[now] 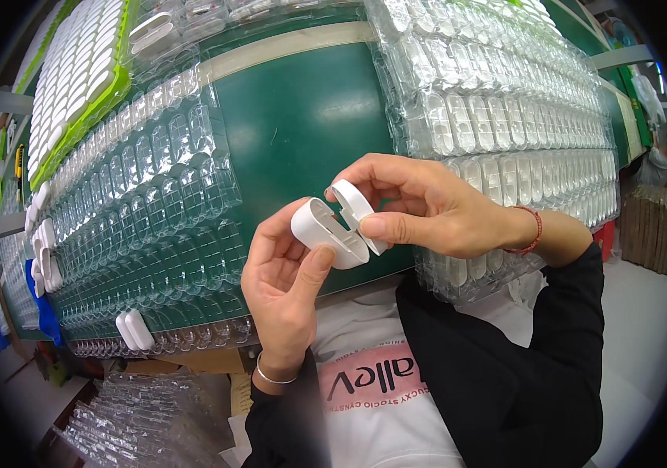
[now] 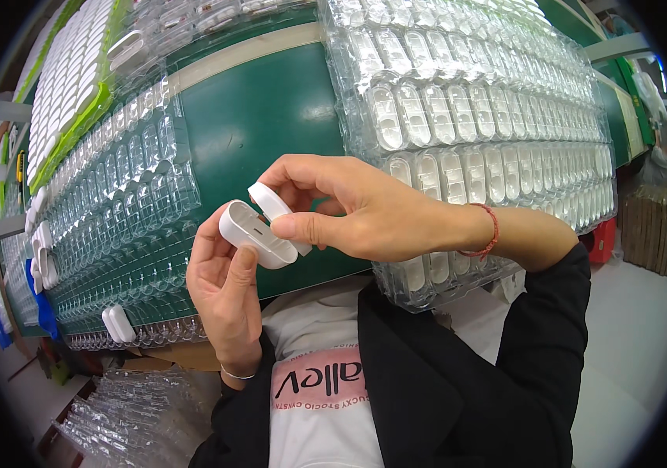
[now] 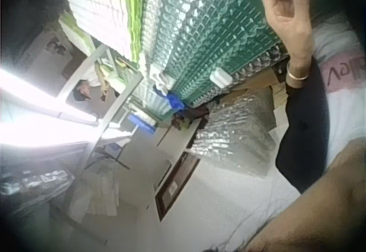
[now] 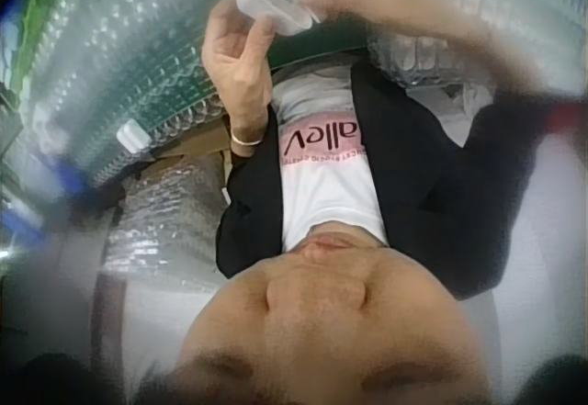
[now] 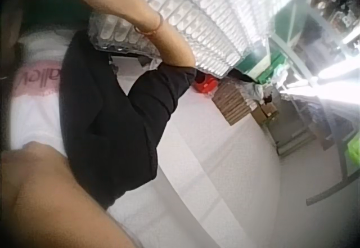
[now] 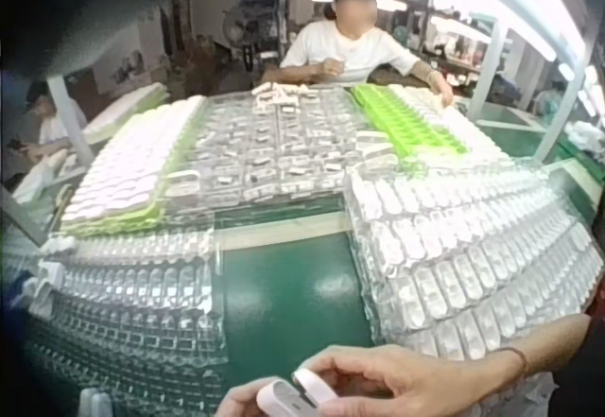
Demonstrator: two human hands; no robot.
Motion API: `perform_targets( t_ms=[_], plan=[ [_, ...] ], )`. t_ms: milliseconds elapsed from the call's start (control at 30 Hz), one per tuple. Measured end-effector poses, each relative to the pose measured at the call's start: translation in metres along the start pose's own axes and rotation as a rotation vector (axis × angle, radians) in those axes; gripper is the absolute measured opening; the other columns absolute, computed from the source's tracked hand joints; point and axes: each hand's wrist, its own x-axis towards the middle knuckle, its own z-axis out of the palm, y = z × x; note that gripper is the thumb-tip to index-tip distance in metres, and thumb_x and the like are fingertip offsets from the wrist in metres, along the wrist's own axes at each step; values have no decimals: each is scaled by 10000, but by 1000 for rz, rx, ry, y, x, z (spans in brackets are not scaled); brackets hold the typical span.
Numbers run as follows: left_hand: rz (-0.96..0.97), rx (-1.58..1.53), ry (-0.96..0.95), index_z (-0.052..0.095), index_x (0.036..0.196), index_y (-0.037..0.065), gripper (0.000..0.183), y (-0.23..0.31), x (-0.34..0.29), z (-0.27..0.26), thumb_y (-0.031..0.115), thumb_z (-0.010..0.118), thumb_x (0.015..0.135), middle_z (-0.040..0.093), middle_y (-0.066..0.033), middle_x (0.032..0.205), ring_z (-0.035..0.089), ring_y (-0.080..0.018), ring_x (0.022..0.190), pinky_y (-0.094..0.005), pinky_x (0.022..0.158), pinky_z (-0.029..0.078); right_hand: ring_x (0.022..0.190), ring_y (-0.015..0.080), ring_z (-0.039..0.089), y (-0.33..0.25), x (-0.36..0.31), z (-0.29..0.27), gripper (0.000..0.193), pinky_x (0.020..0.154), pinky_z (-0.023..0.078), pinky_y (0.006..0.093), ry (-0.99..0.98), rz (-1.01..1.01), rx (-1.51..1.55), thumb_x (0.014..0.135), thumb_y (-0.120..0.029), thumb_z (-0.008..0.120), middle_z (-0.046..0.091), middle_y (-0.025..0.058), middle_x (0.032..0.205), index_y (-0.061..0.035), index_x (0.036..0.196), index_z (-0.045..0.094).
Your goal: The person assembles small white electronic cases by opening them, inserting a small cylindrical battery, and closing the lids. They repeatedly pick up cases from a green tray, insert batteries, and place the finished units back into the tray. The process is performed one at a time with hands directly handling the components.
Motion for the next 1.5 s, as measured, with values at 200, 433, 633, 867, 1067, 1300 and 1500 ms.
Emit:
perform_targets(
  t_ms=[200, 433, 633, 867, 1067, 1300, 1500],
  plan=[
    [38, 55, 4, 474, 1308, -54, 448, -2, 3, 3, 1, 664, 907, 593, -161, 1225, 598, -195, 1131, -326, 972, 500, 883, 150, 614, 1, 0, 5, 308, 773, 533, 324, 109, -66, -199, 959, -173, 618, 642, 81, 954, -8, 1209, 546],
    [118, 113, 25, 489, 1275, -45, 417, -7, 4, 11, -2, 673, 903, 609, -143, 1173, 610, -178, 1092, -309, 944, 511, 853, 179, 648, 4, 2, 7, 306, 720, 541, 343, 182, -140, -309, 942, -175, 634, 672, 97, 936, -13, 1189, 555],
    [101, 127, 38, 493, 1268, -41, 419, -8, 9, 13, 8, 684, 899, 614, -140, 1163, 612, -177, 1081, -309, 943, 505, 993, 134, 608, -5, 1, 5, 366, 824, 537, 292, 116, -2, -285, 968, -124, 602, 623, 83, 1105, -7, 1297, 493],
    [109, 82, 37, 495, 1254, -32, 427, -11, 9, 12, 14, 704, 885, 609, -135, 1164, 607, -180, 1087, -309, 938, 503, 929, 110, 593, -4, 1, 5, 342, 715, 522, 251, 142, 10, -238, 969, -139, 602, 619, 67, 1068, -5, 1271, 513],
    [149, 59, 51, 493, 1240, -29, 425, -15, 9, 17, 11, 712, 877, 599, -124, 1168, 603, -175, 1083, -312, 944, 498, 890, 118, 592, 8, 1, 14, 301, 651, 517, 265, 287, -226, -429, 958, -163, 611, 622, 61, 1008, -11, 1210, 544],
    [-60, -18, 2, 490, 1287, -55, 473, 7, 15, 18, 85, 705, 889, 598, -124, 1186, 587, -176, 1093, -323, 951, 463, 771, 104, 578, 3, 1, 11, 268, 567, 490, 256, 263, -74, -68, 960, -223, 615, 617, 60, 890, -7, 1115, 576],
    [-37, 7, -1, 476, 1295, -59, 471, 3, 13, 15, 73, 687, 896, 583, -131, 1202, 575, -182, 1115, -332, 966, 458, 860, 88, 559, 1, 1, 5, 313, 639, 502, 233, 171, 7, -81, 972, -191, 605, 592, 41, 986, -2, 1211, 534]
  ],
)
